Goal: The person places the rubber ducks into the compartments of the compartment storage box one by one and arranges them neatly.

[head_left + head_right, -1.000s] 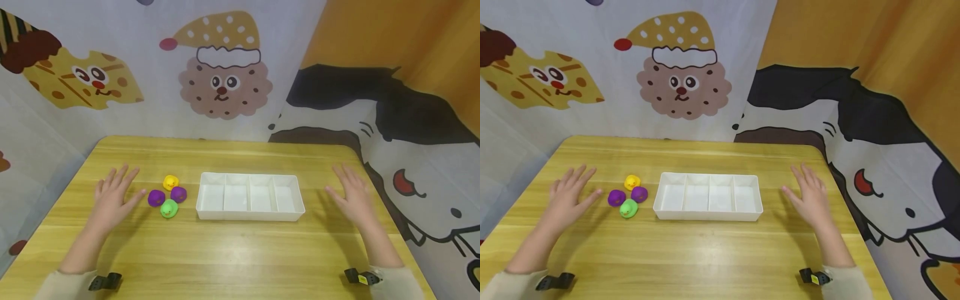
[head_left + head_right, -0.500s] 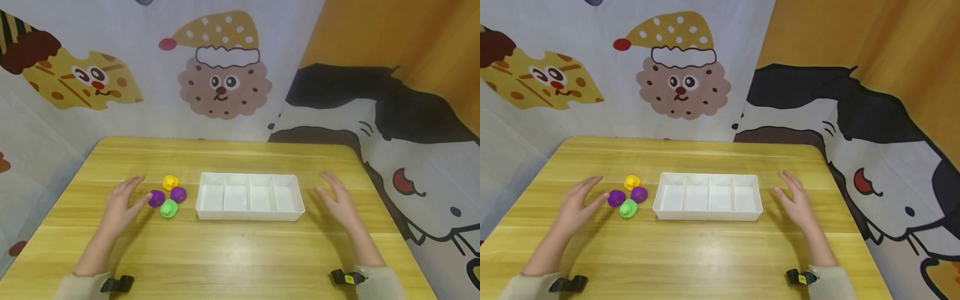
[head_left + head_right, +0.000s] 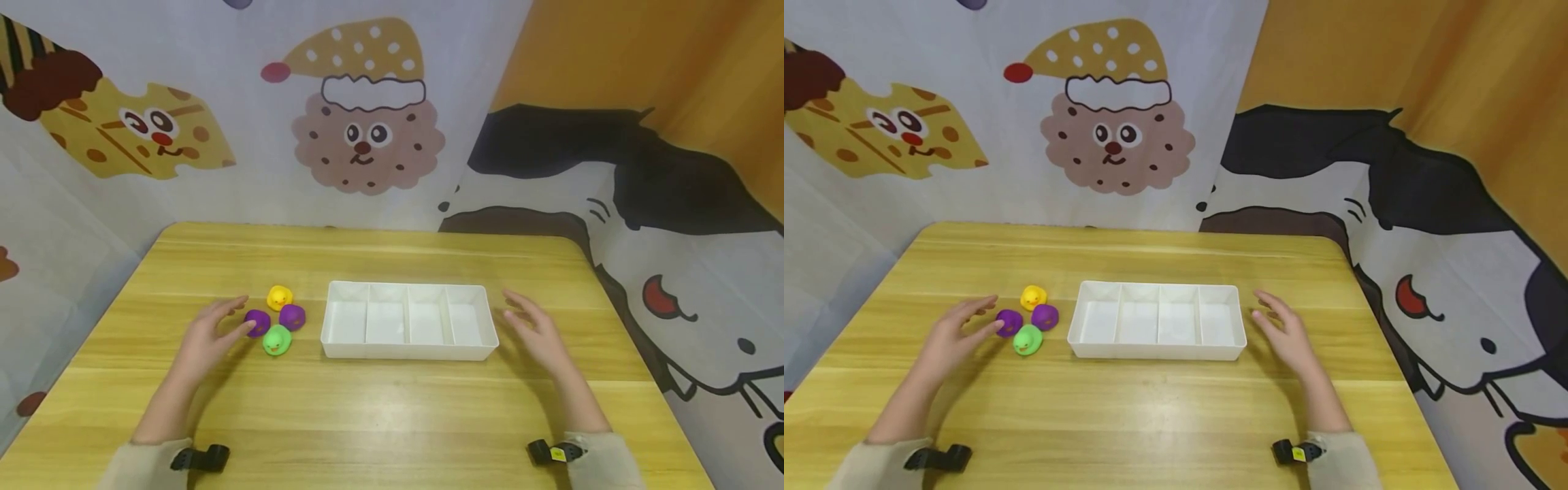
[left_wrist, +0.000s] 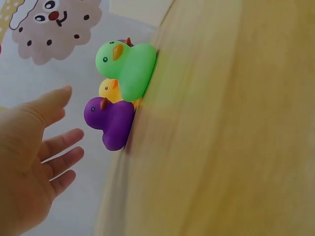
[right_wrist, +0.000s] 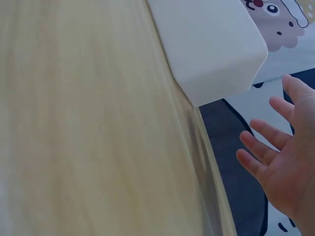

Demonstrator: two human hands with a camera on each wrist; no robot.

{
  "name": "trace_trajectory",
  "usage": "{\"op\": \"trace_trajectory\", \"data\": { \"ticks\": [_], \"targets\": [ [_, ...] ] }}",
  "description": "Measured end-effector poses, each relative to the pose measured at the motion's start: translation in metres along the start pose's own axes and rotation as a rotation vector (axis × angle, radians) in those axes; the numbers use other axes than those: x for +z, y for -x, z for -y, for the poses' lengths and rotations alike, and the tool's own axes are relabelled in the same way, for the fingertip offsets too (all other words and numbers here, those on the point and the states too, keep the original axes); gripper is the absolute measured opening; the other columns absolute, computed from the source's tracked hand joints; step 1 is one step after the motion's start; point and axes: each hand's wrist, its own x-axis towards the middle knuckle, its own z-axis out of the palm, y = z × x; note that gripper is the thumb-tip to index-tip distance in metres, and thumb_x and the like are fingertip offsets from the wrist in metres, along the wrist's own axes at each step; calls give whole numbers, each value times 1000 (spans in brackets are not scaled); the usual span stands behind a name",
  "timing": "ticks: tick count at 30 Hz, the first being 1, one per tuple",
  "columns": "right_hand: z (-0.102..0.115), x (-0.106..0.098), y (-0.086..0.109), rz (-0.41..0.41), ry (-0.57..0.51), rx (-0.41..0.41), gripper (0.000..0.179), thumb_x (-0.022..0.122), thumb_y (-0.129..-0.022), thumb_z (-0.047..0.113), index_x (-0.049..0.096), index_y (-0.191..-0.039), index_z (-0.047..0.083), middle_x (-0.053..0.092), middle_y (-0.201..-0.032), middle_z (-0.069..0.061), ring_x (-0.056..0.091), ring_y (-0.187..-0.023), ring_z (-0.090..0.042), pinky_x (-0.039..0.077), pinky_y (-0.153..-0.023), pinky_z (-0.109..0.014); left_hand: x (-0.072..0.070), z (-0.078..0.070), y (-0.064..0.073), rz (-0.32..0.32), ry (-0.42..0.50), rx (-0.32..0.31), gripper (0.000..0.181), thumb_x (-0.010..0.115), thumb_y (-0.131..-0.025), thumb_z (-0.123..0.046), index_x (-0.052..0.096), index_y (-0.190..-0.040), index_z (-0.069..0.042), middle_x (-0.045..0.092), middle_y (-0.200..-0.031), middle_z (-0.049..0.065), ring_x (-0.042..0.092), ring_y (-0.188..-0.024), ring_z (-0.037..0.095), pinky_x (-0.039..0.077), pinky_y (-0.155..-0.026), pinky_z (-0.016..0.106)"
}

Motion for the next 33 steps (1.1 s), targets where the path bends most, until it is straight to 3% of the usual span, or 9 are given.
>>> {"op": "trace_trajectory", "data": {
  "ticks": [4,8,17,24,33],
  "targets": [
    [8,3,0,22,-38,-20,42,53,-99,9,44,-138,-4,49,-132,-28,51,-113,-42,44,-94,-36,2,3,1,23,14,-16,44,68,-90,-14,55,-127,6,55,-122,24,51,-106,41,44,-86,60],
    [-2,6,-1,43,-61,-15,42,53,-99,10,45,-139,0,52,-131,-25,53,-112,-36,41,-88,-16,4,7,2,43,19,-20,42,69,-89,-12,57,-125,6,57,-119,21,54,-105,38,48,-85,52],
    [-20,12,-4,88,-164,-14,43,58,-96,11,49,-137,2,51,-133,-22,59,-106,-11,46,-88,-20,10,18,2,47,3,29,33,71,-86,-4,64,-117,1,62,-112,16,58,-100,33,50,-82,47],
    [-20,17,-5,107,-220,-10,40,59,-95,8,52,-134,-1,47,-139,-21,56,-111,-11,46,-90,-23,11,20,2,30,-13,48,30,72,-84,-1,67,-113,1,64,-108,14,59,-99,32,49,-82,46],
    [-22,17,-5,107,-189,5,41,59,-96,12,52,-134,1,54,-131,-22,55,-111,-6,43,-92,-19,12,19,0,36,-9,29,28,70,-86,-1,66,-113,1,65,-108,15,59,-100,33,50,-82,45]
  ]
}}
